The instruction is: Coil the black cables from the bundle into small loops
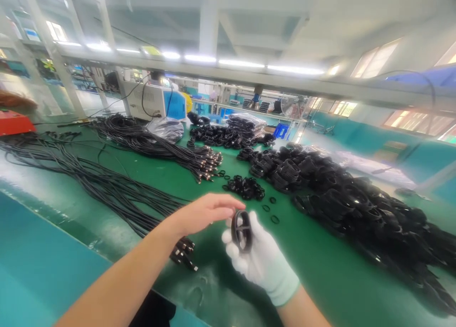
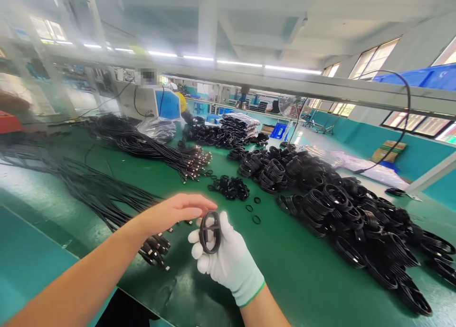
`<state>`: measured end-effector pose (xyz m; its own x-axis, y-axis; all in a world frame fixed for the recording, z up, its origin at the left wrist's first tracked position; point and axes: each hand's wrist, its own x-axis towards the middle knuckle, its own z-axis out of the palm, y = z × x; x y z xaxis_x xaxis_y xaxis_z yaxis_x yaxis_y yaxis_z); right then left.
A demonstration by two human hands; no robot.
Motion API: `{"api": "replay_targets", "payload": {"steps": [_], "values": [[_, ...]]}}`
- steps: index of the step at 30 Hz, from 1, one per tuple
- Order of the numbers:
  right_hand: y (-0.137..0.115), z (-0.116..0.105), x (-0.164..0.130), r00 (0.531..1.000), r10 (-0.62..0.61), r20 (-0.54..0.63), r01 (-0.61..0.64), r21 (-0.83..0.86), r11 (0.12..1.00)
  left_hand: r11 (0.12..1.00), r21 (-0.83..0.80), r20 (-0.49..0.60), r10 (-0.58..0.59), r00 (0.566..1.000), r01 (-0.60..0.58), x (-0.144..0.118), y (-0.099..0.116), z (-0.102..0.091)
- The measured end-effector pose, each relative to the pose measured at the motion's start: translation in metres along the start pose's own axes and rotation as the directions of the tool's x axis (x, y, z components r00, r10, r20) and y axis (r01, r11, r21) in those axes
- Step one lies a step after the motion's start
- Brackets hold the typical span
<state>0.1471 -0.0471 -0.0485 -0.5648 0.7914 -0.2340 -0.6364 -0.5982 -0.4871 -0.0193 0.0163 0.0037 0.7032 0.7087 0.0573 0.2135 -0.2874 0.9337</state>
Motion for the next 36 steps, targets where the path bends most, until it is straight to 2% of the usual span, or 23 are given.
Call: {"api": "replay_targets", "payload": {"steps": [2, 3, 7, 9, 11, 13, 15, 17, 19, 21, 23, 25, 28, 30, 31, 32, 34, 36], "values": [[0.001, 0.000, 0.001, 0.999, 0.025, -0.031, -0.023, 0.064, 0.998, 0.996, -0.085, 0.025, 0.036, 0.999, -0.033, -0.003, -0.006, 0.001], [0.002, 0.000, 0.002, 0.998, 0.032, -0.054, -0.027, 0.091, 0.995, 0.996, -0.073, -0.010, 0.054, 0.998, -0.055, -0.004, -0.009, 0.003], [0.004, -0.005, 0.006, 0.984, 0.071, -0.164, -0.047, 0.142, 0.989, 0.978, 0.177, -0.220, 0.152, 0.963, -0.114, -0.007, -0.013, 0.022], [0.001, -0.006, 0.005, 0.985, 0.035, -0.170, -0.019, 0.097, 0.995, 0.936, 0.329, -0.263, 0.219, 0.940, -0.126, -0.007, -0.015, 0.030], [-0.003, -0.006, 0.001, 0.989, -0.076, -0.124, 0.068, -0.061, 0.996, 0.849, 0.509, -0.270, 0.317, 0.909, -0.145, -0.007, -0.017, 0.035], [-0.006, -0.005, -0.003, 0.986, -0.168, -0.016, 0.158, -0.261, 0.952, 0.721, 0.676, -0.233, 0.408, 0.883, -0.155, -0.007, -0.020, 0.038], [-0.007, -0.004, -0.006, 0.978, -0.195, 0.079, 0.211, -0.377, 0.902, 0.611, 0.779, -0.189, 0.443, 0.876, -0.141, -0.006, -0.024, 0.040], [-0.005, -0.002, -0.008, 0.973, -0.197, 0.119, 0.229, -0.424, 0.876, 0.566, 0.816, -0.176, 0.434, 0.883, -0.116, -0.006, -0.025, 0.040], [-0.004, 0.000, -0.007, 0.974, -0.190, 0.125, 0.227, -0.467, 0.855, 0.624, 0.778, -0.234, 0.391, 0.890, -0.070, -0.007, -0.023, 0.040], [-0.003, 0.002, -0.007, 0.976, -0.176, 0.126, 0.216, -0.504, 0.836, 0.745, 0.666, -0.308, 0.315, 0.898, -0.033, -0.009, -0.021, 0.040], [-0.003, 0.003, -0.006, 0.977, -0.173, 0.127, 0.214, -0.524, 0.824, 0.834, 0.550, -0.337, 0.257, 0.906, -0.032, -0.010, -0.021, 0.040], [-0.003, 0.002, -0.005, 0.975, -0.184, 0.121, 0.220, -0.541, 0.812, 0.860, 0.507, -0.344, 0.257, 0.903, -0.052, -0.011, -0.023, 0.042], [-0.003, -0.003, -0.003, 0.973, -0.210, 0.094, 0.227, -0.536, 0.813, 0.874, 0.485, -0.428, 0.263, 0.865, -0.026, -0.012, -0.028, 0.048], [-0.003, -0.007, -0.003, 0.971, -0.233, 0.055, 0.227, -0.517, 0.825, 0.924, 0.381, -0.523, 0.181, 0.833, 0.038, -0.015, -0.028, 0.052], [-0.003, -0.007, -0.003, 0.969, -0.243, 0.032, 0.225, -0.513, 0.828, 0.955, 0.288, -0.544, 0.103, 0.832, 0.070, -0.016, -0.027, 0.053], [-0.003, -0.007, -0.003, 0.968, -0.251, 0.012, 0.221, -0.519, 0.826, 0.980, 0.173, -0.534, 0.009, 0.845, 0.099, -0.018, -0.025, 0.054], [-0.004, -0.006, -0.002, 0.964, -0.267, -0.013, 0.214, -0.563, 0.798, 0.986, -0.056, -0.429, -0.163, 0.889, 0.154, -0.020, -0.020, 0.054], [-0.004, -0.003, -0.001, 0.958, -0.288, 0.000, 0.225, -0.622, 0.750, 0.959, -0.207, -0.312, -0.254, 0.916, 0.195, -0.022, -0.016, 0.053]]}}
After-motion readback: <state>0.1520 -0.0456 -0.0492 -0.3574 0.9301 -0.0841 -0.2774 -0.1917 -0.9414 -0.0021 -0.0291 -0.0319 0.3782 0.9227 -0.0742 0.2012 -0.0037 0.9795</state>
